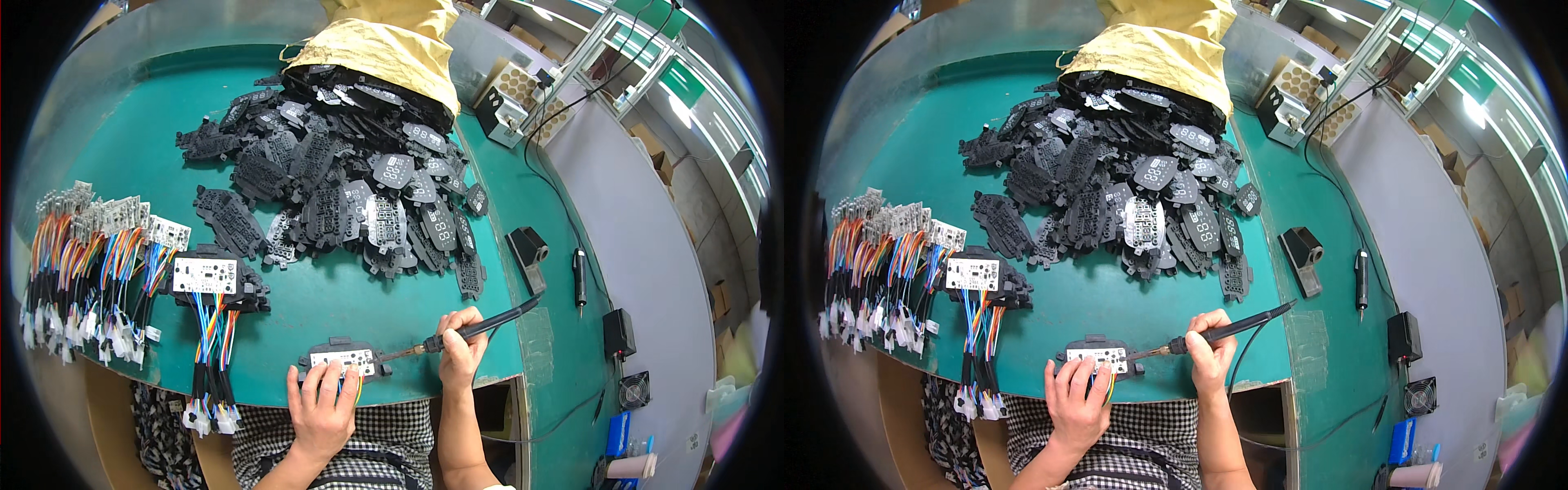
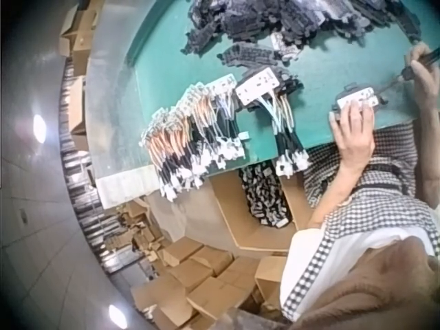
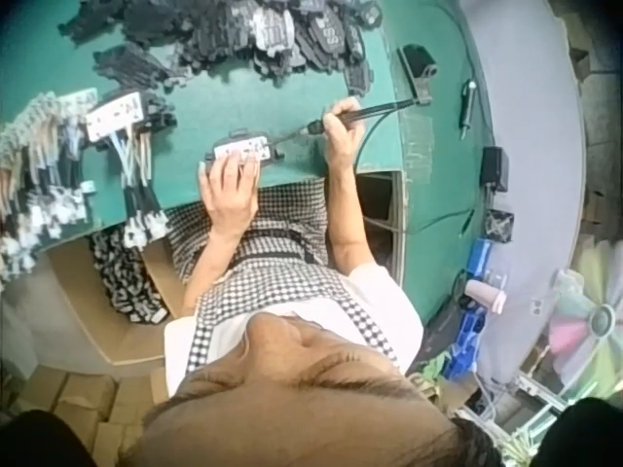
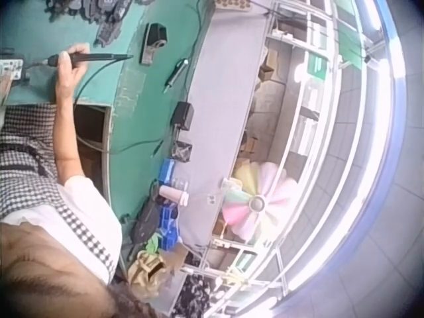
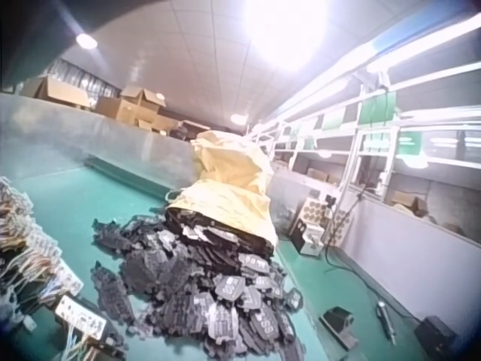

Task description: Soldering wires to small circuit boards and plastic housing components at a manufacturing workbench.

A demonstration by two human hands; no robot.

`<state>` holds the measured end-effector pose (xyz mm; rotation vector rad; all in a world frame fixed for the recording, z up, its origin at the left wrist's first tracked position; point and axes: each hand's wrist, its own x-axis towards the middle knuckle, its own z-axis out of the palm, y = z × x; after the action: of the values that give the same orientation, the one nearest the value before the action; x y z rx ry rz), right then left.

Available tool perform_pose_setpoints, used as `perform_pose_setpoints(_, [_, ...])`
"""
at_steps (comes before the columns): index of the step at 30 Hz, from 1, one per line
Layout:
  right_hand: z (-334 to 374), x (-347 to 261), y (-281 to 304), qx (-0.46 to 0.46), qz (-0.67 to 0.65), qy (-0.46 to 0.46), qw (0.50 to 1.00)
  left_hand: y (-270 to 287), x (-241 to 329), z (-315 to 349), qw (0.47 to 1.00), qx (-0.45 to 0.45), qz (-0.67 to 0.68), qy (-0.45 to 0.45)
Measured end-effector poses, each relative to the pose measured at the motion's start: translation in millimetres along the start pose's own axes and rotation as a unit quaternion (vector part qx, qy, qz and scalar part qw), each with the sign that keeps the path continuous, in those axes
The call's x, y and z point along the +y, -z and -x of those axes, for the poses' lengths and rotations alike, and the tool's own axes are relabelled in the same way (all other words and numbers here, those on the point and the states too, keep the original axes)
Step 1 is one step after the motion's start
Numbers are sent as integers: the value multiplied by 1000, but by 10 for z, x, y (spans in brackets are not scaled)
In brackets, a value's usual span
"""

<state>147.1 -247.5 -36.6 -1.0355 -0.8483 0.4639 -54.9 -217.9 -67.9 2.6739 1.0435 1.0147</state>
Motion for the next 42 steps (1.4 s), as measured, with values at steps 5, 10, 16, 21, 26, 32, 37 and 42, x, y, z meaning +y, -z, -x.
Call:
perform_pose_setpoints(5, [53, 9, 38, -13, 35, -35, 999, -5, -4, -3, 1000, 2, 0, -7])
perform_pose_setpoints(10, [58, 30, 34, -35, 36, -37, 998, -8, -4, -3, 1000, -3, -1, -7])
perform_pose_setpoints(16, [83, 18, 14, -48, 62, -37, 996, 2, 7, -6, 1000, -1, 0, -5])
perform_pose_setpoints(21, [79, 0, 20, -50, 62, -22, 997, 9, 13, -10, 1000, 0, 0, -4])
perform_pose_setpoints(26, [65, 11, 31, -40, 27, 4, 999, 8, 8, -8, 1000, -1, -2, -7])
perform_pose_setpoints(32, [78, -1, -6, -60, 38, -13, 997, 12, 6, -9, 1000, -8, -1, -5])
perform_pose_setpoints(37, [64, 10, 41, -39, 50, 30, 998, 6, 8, -9, 1000, -1, 2, -5])
perform_pose_setpoints(42, [27, -42, -90, -5, -23, 37, 999, 8, 1, 0, 1000, 5, -5, -1])
